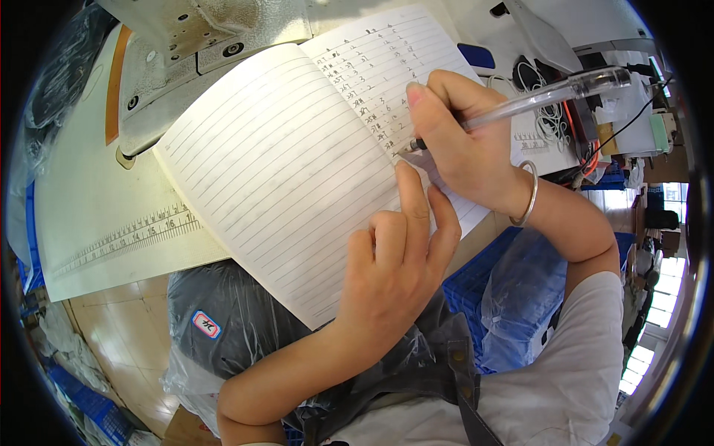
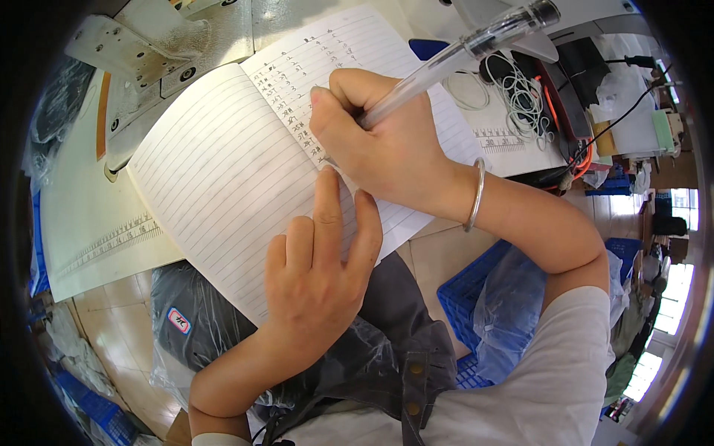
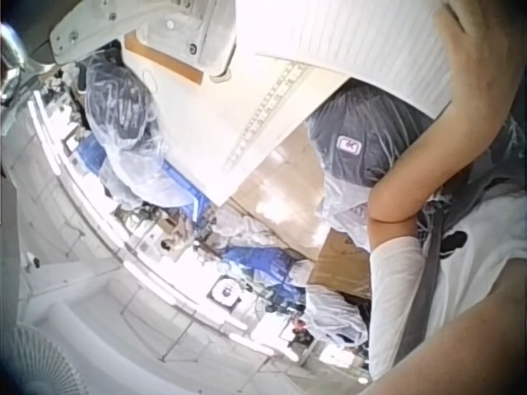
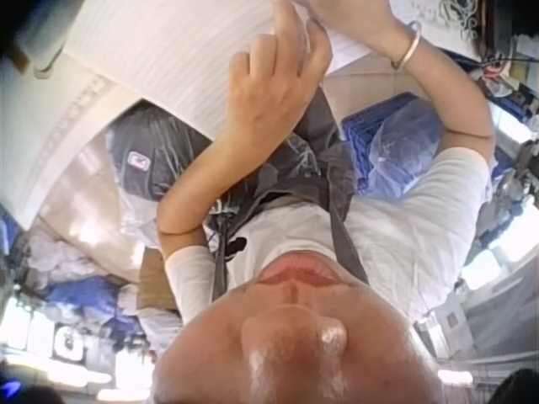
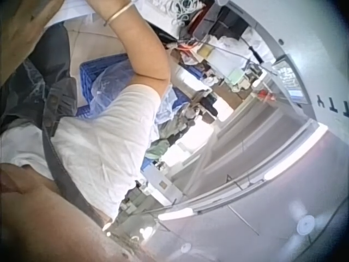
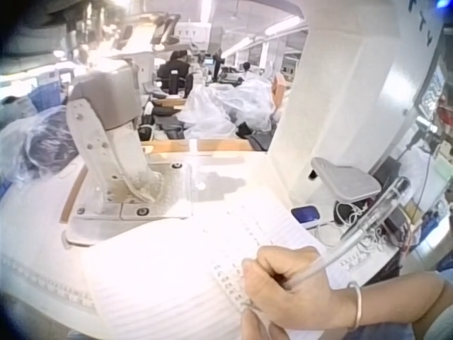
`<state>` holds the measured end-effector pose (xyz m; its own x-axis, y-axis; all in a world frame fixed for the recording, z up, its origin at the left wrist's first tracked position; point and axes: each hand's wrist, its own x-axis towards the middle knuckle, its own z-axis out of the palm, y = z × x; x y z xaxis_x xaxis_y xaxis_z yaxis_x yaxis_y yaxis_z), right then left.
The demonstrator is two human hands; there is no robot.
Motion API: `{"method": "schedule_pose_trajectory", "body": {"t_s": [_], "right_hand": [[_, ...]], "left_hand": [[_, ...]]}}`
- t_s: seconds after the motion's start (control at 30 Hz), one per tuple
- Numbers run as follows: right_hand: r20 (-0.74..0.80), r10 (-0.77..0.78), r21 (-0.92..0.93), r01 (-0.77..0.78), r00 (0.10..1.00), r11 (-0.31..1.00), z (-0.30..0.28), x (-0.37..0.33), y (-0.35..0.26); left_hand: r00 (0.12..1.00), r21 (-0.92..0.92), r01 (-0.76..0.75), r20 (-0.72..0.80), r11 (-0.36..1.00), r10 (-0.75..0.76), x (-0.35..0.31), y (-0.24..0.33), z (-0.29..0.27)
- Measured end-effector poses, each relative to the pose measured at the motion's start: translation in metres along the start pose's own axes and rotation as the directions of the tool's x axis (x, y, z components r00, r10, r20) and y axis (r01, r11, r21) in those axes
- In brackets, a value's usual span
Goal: Counting and sorting shoe upper components, recording counts in a notebook, and placing them into plastic bags.
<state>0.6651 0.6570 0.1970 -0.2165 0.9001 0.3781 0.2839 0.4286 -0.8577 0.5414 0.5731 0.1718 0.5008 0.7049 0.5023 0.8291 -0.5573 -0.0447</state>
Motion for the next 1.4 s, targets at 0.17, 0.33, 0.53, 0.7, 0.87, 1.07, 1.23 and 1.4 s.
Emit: {"method": "schedule_pose_trajectory", "body": {"t_s": [0.17, 0.33, 0.53, 0.7, 0.87, 1.07, 1.23, 1.4], "right_hand": [[0.0, 0.009, 0.019, -0.009, 1.0, 1.0, 0.0008, -0.0001, 0.0004], [-0.067, -0.033, -0.002, 0.033, 0.997, 0.999, 0.0012, -0.0003, 0.0024], [-0.028, -0.024, 0.046, 0.025, 0.999, 0.999, 0.0008, -0.0003, 0.0061], [-0.02, -0.019, 0.042, 0.02, 1.0, 0.999, 0.0004, 0.0, 0.004], [-0.016, -0.03, 0.045, 0.03, 0.999, 0.999, 0.0003, 0.0009, 0.0058], [-0.048, -0.029, 0.032, 0.031, 0.998, 0.999, 0.0005, 0.0003, 0.0047], [-0.115, -0.001, 0.042, 0.006, 0.993, 0.999, -0.0003, 0.0005, 0.0067], [-0.101, 0.006, 0.039, -0.002, 0.995, 0.999, -0.0007, 0.0019, 0.0081]], "left_hand": [[1.0, -0.012, -0.013, -0.004, 1.0, 0.013, 0.0005, -0.0007, 0.0005], [1.0, -0.014, -0.023, 0.001, 1.0, 0.023, 0.001, -0.0014, -0.0004], [1.0, -0.015, -0.023, -0.003, 1.0, 0.023, 0.0006, -0.0016, 0.0003], [1.0, -0.014, -0.018, -0.01, 1.0, 0.018, 0.0005, -0.0011, 0.0007], [1.0, -0.003, -0.022, -0.002, 1.0, 0.022, 0.0014, -0.0014, -0.0002], [1.0, 0.002, -0.019, -0.012, 1.0, 0.019, 0.0011, 0.0004, 0.0004], [1.0, 0.001, -0.018, -0.01, 1.0, 0.018, -0.0002, -0.0008, 0.0006], [1.0, 0.0, -0.019, -0.007, 1.0, 0.019, 0.0, -0.0002, 0.0012]]}}
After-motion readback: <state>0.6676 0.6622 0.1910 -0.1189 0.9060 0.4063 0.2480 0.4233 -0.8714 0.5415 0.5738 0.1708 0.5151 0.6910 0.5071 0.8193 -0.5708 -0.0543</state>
